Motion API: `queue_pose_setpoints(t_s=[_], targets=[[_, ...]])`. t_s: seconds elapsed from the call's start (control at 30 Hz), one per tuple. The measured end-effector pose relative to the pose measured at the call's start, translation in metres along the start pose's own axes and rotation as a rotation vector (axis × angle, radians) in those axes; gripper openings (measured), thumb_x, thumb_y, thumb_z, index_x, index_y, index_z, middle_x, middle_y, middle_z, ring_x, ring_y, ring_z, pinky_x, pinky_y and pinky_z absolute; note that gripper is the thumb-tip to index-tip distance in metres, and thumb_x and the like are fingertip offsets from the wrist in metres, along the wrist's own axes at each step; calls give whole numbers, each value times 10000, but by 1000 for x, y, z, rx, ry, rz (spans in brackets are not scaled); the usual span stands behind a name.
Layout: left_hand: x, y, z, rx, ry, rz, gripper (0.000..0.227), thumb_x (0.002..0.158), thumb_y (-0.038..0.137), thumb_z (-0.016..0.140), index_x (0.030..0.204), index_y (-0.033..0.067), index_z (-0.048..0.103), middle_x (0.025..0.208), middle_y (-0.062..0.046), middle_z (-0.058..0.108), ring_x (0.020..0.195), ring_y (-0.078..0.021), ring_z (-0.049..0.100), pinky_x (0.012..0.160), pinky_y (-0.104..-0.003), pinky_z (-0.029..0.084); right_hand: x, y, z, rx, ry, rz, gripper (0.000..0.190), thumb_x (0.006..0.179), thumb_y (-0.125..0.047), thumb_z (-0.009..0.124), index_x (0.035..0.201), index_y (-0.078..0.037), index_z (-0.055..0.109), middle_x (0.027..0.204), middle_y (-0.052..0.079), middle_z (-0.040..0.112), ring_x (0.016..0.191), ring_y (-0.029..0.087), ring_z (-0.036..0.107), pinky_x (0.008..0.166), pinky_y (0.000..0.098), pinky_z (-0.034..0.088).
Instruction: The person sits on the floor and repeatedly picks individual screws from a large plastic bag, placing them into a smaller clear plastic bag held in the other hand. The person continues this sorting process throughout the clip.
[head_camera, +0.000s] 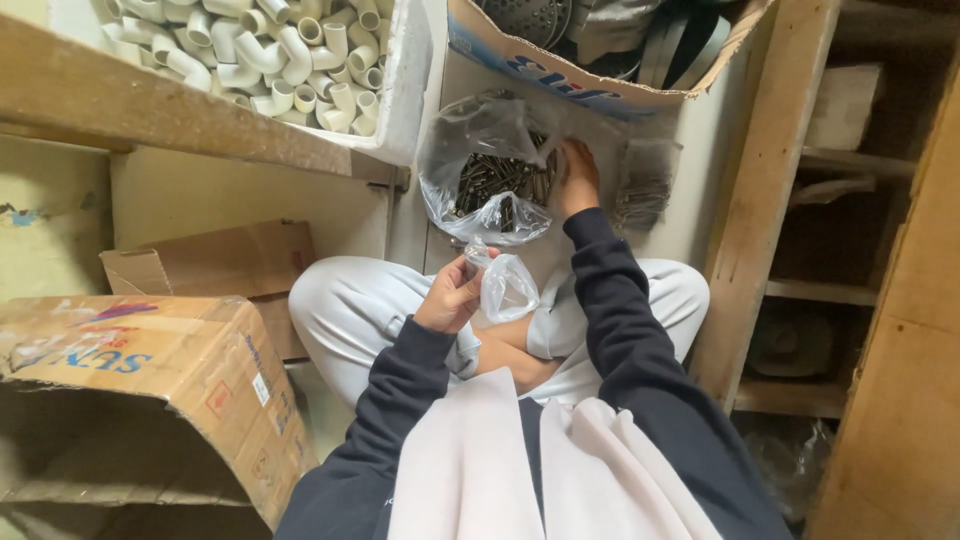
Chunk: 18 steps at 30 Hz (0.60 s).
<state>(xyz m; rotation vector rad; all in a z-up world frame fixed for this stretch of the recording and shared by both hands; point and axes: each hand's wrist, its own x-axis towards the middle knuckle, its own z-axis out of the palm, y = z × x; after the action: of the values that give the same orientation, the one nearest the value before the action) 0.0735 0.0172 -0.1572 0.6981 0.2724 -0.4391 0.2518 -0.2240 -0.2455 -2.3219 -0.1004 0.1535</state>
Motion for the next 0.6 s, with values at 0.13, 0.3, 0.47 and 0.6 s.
queue_pose_setpoints(t_s=[0.13,0.3,0.47,0.6], targets=[[2,3,6,-10,-5,2,467,942,186,718,1343,-1,571,1094,-86,720,1008,-138,710,870,-288,622,2,27,25,106,110,-78,266,984,122,556,1170,-40,655,1066,143,616,1089,338,622,1000,481,504],[3,1,0,-12,-16,-32,471,957,165,703,1380,22,554,1143,-96,704,1035,-164,696,907,-318,615,4,42,50,-182,-99,164,322,1045,-94,609,1354,-15,568,1407,207,496,1381,364,448,1161,497,401],[1,17,19,-10,-24,-22,449,964,183,695,1365,33,558,1138,-56,702,1038,-123,687,912,-279,611,10,29,35,-117,-36,157,330,1100,-57,399,1420,3,454,1384,220,481,1361,368,448,1192,486,358],[2,16,21,-10,-20,-43,448,965,186,696,1370,53,557,1156,-53,701,1052,-127,686,923,-285,610,20,64,45,-116,-53,76,281,1083,-26,431,1346,8,521,1323,227,478,1326,386,441,1175,489,386]])
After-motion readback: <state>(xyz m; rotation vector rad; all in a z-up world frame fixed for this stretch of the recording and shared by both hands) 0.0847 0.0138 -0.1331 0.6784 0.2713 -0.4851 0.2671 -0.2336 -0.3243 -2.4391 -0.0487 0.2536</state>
